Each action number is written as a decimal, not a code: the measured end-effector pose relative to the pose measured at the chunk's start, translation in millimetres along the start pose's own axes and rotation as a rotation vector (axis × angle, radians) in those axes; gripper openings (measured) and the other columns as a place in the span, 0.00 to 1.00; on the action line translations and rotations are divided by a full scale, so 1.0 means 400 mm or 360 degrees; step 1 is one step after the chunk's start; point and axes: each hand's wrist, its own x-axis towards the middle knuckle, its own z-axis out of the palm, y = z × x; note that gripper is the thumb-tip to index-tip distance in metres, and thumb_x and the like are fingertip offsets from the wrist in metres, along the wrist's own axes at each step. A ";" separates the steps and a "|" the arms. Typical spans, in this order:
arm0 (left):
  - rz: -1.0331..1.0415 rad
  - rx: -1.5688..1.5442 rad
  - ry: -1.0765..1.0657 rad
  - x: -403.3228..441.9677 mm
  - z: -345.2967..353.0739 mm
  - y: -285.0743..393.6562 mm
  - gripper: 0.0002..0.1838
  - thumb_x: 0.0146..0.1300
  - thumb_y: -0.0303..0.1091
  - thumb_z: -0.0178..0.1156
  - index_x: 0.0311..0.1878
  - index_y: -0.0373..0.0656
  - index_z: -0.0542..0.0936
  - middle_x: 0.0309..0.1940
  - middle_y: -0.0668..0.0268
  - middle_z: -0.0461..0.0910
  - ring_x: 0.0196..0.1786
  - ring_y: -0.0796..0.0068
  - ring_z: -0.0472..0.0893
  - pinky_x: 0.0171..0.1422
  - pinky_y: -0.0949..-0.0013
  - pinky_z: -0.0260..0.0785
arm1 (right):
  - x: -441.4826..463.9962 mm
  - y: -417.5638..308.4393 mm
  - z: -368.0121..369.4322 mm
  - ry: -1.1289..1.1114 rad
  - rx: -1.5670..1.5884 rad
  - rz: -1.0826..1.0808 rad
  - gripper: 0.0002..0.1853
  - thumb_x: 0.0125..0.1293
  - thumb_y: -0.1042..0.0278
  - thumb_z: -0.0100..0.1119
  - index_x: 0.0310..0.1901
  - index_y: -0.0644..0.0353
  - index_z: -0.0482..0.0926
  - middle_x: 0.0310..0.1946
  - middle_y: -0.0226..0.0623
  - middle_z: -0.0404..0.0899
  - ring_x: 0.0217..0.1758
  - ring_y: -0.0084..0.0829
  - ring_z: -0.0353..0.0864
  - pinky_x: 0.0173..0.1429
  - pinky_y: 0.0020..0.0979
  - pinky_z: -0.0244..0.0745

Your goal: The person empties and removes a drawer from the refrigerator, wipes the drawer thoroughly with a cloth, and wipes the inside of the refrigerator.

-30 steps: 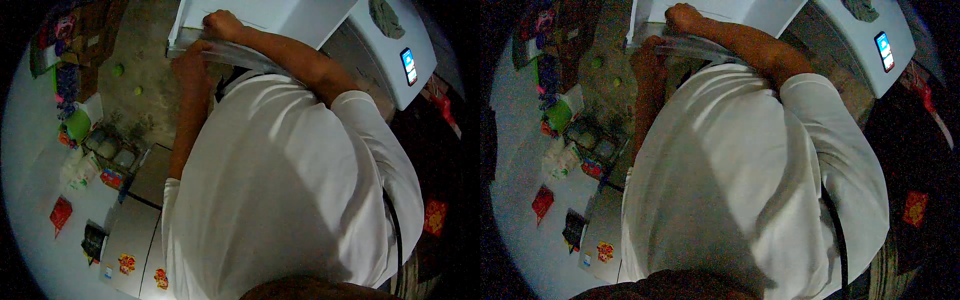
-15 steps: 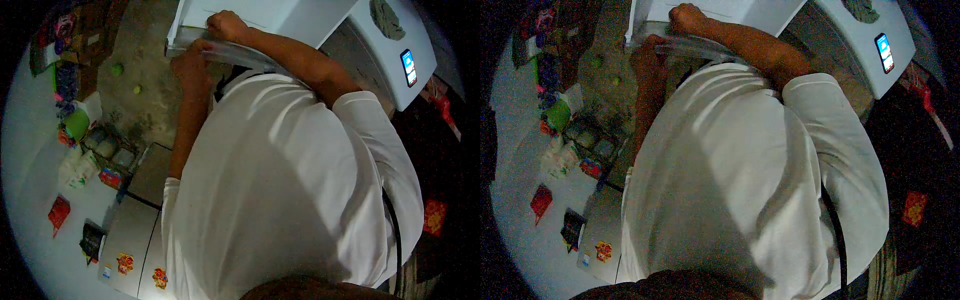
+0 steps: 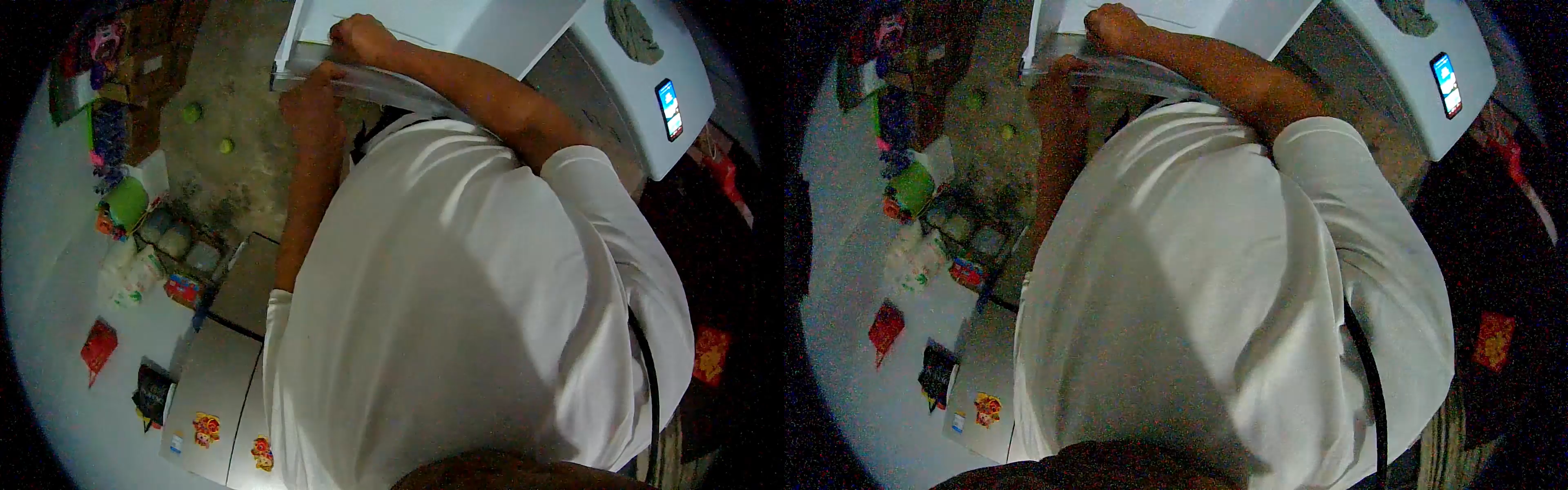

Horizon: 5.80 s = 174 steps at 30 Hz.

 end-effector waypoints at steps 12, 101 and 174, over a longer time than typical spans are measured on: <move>-0.0183 0.0248 -0.0037 0.015 -0.042 0.083 0.14 0.54 0.17 0.66 0.42 0.47 0.82 0.37 0.58 0.85 0.40 0.57 0.84 0.45 0.59 0.77 | -0.160 0.175 -0.153 -0.0703 -0.0664 0.0426 0.10 0.61 0.67 0.61 0.41 0.62 0.83 0.40 0.49 0.85 0.46 0.48 0.86 0.51 0.47 0.81; 0.0079 0.0613 -0.0129 -0.004 -0.075 0.094 0.13 0.52 0.20 0.69 0.38 0.50 0.83 0.35 0.62 0.85 0.40 0.60 0.84 0.47 0.61 0.73 | -0.260 0.188 -0.110 -0.0640 0.0037 0.0656 0.10 0.59 0.66 0.62 0.41 0.53 0.86 0.39 0.37 0.88 0.44 0.40 0.86 0.49 0.43 0.80; 0.0081 0.0764 -0.0074 -0.002 -0.053 0.133 0.09 0.56 0.17 0.62 0.36 0.42 0.85 0.32 0.61 0.82 0.35 0.74 0.82 0.37 0.68 0.80 | -0.225 0.252 -0.169 -0.0612 -0.0480 0.0915 0.12 0.67 0.68 0.54 0.42 0.67 0.84 0.42 0.49 0.84 0.45 0.48 0.84 0.47 0.48 0.81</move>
